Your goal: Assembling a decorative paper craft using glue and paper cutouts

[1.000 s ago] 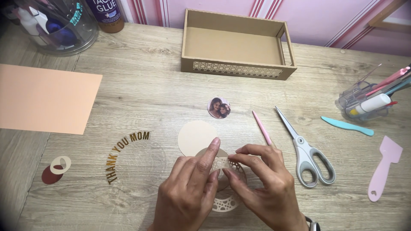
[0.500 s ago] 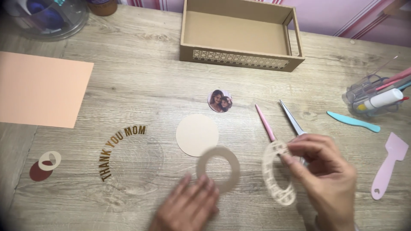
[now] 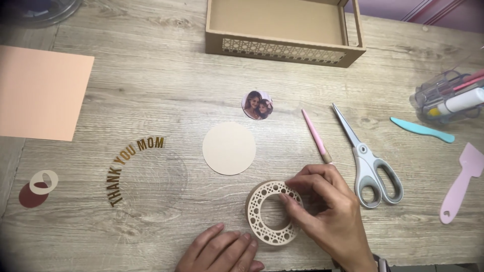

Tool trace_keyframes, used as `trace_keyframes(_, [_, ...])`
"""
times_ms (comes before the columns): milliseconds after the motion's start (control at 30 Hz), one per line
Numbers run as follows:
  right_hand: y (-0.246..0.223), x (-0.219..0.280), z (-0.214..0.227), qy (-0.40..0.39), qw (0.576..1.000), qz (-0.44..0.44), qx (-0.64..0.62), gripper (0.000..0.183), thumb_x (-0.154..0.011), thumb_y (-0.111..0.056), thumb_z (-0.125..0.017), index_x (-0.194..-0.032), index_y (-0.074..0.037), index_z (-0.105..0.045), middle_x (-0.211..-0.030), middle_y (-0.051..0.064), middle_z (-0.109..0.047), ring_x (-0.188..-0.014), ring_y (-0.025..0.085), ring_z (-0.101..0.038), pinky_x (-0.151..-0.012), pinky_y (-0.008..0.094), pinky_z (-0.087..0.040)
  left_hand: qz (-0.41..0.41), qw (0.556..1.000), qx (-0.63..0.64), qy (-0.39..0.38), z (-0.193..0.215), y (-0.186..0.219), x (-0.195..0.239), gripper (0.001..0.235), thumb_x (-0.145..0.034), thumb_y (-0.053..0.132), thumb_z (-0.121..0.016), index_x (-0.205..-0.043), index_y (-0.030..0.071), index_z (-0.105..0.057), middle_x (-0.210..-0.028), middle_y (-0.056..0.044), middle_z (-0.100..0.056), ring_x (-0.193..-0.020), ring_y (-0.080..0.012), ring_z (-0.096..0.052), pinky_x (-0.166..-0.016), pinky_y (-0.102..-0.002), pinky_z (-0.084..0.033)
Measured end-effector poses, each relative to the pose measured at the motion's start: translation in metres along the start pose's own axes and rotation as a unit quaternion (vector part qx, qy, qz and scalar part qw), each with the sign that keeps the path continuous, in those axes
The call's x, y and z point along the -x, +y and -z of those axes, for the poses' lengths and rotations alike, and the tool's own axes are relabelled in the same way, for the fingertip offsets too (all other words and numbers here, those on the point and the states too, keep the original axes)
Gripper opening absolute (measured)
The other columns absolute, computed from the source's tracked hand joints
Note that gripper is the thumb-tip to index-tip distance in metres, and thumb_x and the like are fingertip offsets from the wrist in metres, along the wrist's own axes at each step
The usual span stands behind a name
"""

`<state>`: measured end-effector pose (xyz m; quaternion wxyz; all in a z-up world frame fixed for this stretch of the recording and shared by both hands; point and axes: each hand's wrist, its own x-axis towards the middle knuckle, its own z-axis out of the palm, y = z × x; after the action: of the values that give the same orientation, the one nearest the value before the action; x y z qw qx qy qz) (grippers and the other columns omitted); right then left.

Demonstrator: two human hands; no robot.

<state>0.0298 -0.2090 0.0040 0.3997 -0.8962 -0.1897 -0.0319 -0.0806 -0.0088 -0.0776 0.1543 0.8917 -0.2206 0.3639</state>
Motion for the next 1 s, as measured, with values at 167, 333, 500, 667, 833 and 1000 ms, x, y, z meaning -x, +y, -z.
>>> trace_keyframes(167, [-0.0031,0.0,-0.0024,0.009,1.0,0.006,0.012,0.021,-0.079,-0.017,-0.084,-0.098,-0.009,-0.079,-0.102,0.004,-0.067,-0.091,0.01,-0.069,-0.075,0.019,-0.058,-0.01,1.0,0.006,0.003,-0.0013,-0.0026,-0.0009,0.025,-0.106,0.045,-0.059,-0.101,0.023,-0.069,-0.099,0.009,-0.074,-0.088,-0.0071,-0.068,-0.088,-0.03,-0.058])
trace_keyframes(333, [-0.0046,-0.0003,-0.004,0.005,0.999,0.019,0.031,0.021,-0.08,-0.018,-0.084,-0.099,-0.009,-0.078,-0.102,0.005,-0.067,-0.09,0.011,-0.07,-0.075,0.02,-0.059,0.004,1.0,0.014,0.017,0.0003,-0.0028,-0.004,0.024,-0.105,0.042,-0.061,-0.102,0.021,-0.071,-0.098,0.008,-0.074,-0.088,-0.0077,-0.068,-0.086,-0.029,-0.06])
trace_keyframes(500, [-0.0044,-0.0003,-0.0057,0.008,0.999,0.018,0.032,0.021,-0.08,-0.018,-0.085,-0.098,-0.009,-0.078,-0.102,0.005,-0.068,-0.089,0.011,-0.07,-0.075,0.02,-0.06,-0.011,1.0,-0.004,0.016,-0.0012,-0.0052,-0.0019,0.028,-0.107,0.043,-0.056,-0.105,0.02,-0.072,-0.101,0.006,-0.074,-0.091,-0.0082,-0.069,-0.086,-0.029,-0.06])
trace_keyframes(667, [-0.0024,0.0004,-0.0066,0.008,0.999,0.021,0.043,0.023,-0.08,-0.019,-0.085,-0.099,-0.009,-0.079,-0.102,0.005,-0.069,-0.09,0.011,-0.071,-0.076,0.021,-0.06,-0.019,1.0,-0.012,-0.011,0.0023,-0.0059,-0.0041,0.031,-0.108,0.045,-0.057,-0.112,0.018,-0.073,-0.108,0.005,-0.074,-0.098,-0.0099,-0.069,-0.09,-0.031,-0.059])
trace_keyframes(833, [-0.002,0.0006,-0.0071,0.012,0.998,0.028,0.051,0.022,-0.08,-0.019,-0.085,-0.098,-0.01,-0.078,-0.102,0.005,-0.069,-0.092,0.012,-0.071,-0.079,0.022,-0.059,-0.033,0.999,-0.012,-0.023,0.0038,-0.0082,-0.0061,0.032,-0.109,0.045,-0.057,-0.113,0.017,-0.073,-0.11,0.003,-0.075,-0.1,-0.0107,-0.069,-0.092,-0.033,-0.058])
trace_keyframes(1000, [-0.0023,0.0008,-0.0066,0.01,0.999,0.033,0.041,0.022,-0.081,-0.018,-0.084,-0.099,-0.009,-0.078,-0.102,0.006,-0.069,-0.09,0.011,-0.071,-0.076,0.02,-0.06,-0.039,0.999,-0.02,-0.02,0.0005,-0.0077,-0.0028,0.033,-0.109,0.044,-0.056,-0.113,0.017,-0.073,-0.111,0.003,-0.075,-0.101,-0.0107,-0.07,-0.092,-0.033,-0.058])
